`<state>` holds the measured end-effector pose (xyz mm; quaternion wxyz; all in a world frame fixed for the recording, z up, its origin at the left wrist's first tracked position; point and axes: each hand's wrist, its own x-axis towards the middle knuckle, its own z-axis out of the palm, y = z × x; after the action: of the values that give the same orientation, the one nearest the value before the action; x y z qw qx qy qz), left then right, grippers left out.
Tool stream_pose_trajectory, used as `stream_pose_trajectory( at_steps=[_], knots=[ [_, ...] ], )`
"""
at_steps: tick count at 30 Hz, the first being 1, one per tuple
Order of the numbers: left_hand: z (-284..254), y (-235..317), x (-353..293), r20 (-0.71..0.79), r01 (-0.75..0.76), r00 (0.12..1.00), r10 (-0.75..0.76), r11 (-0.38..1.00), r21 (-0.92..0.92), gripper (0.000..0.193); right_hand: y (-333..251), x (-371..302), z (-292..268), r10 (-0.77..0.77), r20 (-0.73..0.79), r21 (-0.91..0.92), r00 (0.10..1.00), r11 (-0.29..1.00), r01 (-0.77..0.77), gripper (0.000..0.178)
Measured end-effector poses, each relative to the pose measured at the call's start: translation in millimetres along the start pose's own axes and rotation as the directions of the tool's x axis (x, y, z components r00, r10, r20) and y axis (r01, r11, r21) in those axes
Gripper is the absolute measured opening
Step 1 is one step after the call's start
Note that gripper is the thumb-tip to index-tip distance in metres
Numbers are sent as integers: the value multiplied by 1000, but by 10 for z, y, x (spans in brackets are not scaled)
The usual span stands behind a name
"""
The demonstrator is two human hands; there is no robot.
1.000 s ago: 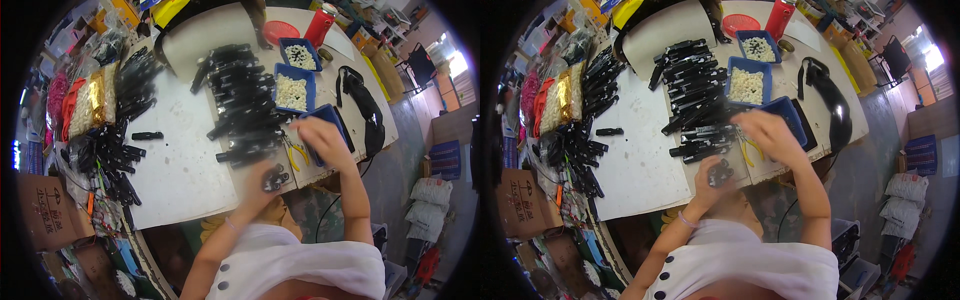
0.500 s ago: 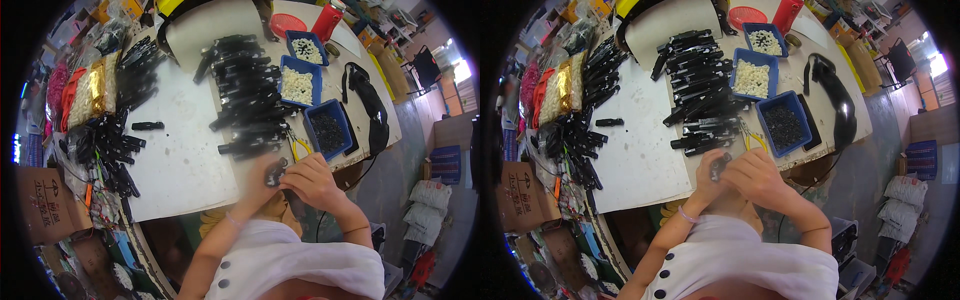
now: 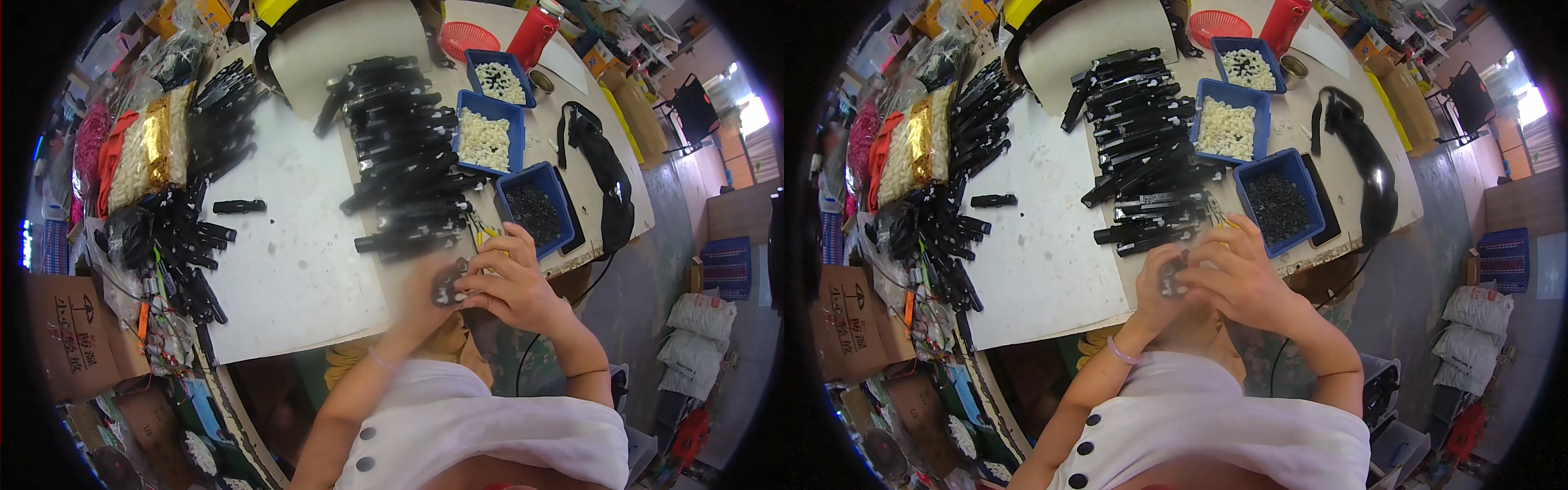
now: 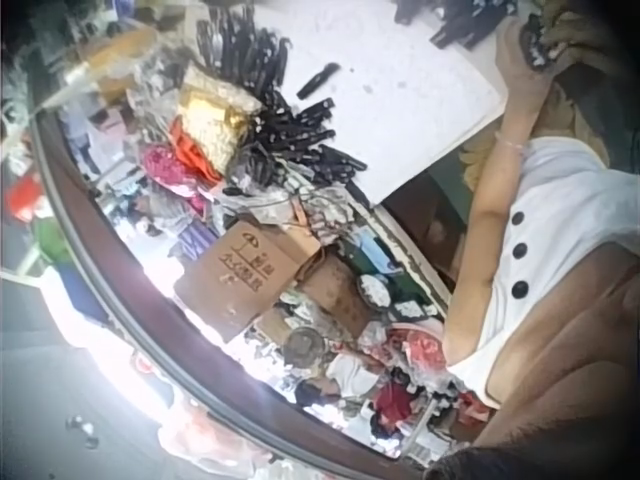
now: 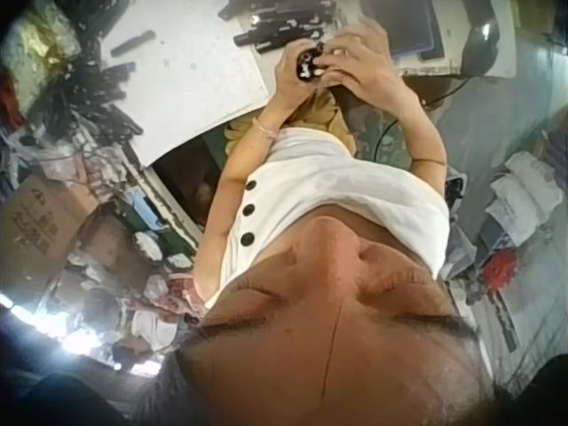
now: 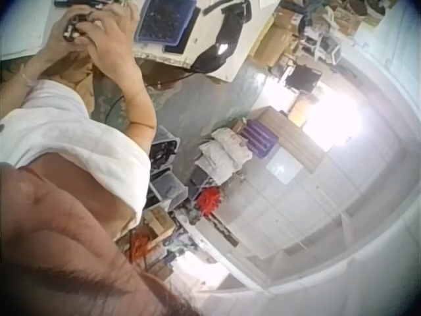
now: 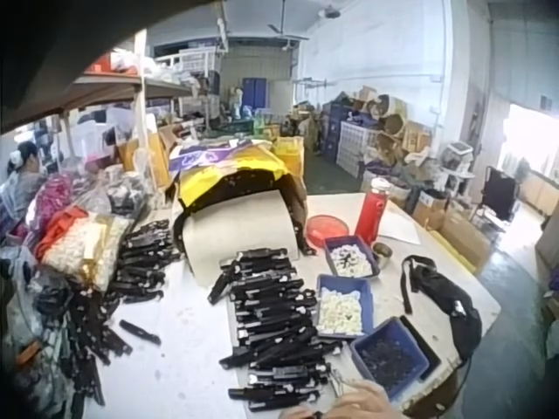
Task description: Manually assembling small plastic and metal components into housing units on a workbench.
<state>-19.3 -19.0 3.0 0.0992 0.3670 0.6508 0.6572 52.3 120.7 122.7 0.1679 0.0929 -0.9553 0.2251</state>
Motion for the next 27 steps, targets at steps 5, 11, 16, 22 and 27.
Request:
stream_pose_trajectory(
  at_steps=[5,11,16,22,27],
  knots=[
    [-15,6,9,14,-14,1000,14,999,32,58,-103,23,-91,-129,90,-268,988,952,149,10],
    [14,-85,-65,1,-66,998,66,996,62,56,-338,149,-160,-141,452,-462,881,807,367,13],
    [26,-122,-91,25,-25,999,23,997,78,59,-387,237,-151,-59,511,-386,857,875,291,16],
    [4,0,51,-39,-76,996,81,990,118,56,371,515,-236,-117,227,-185,967,969,161,10],
    [48,27,82,-45,-139,987,152,966,219,53,1780,883,29,135,-171,-320,976,929,-184,17]
  ],
)
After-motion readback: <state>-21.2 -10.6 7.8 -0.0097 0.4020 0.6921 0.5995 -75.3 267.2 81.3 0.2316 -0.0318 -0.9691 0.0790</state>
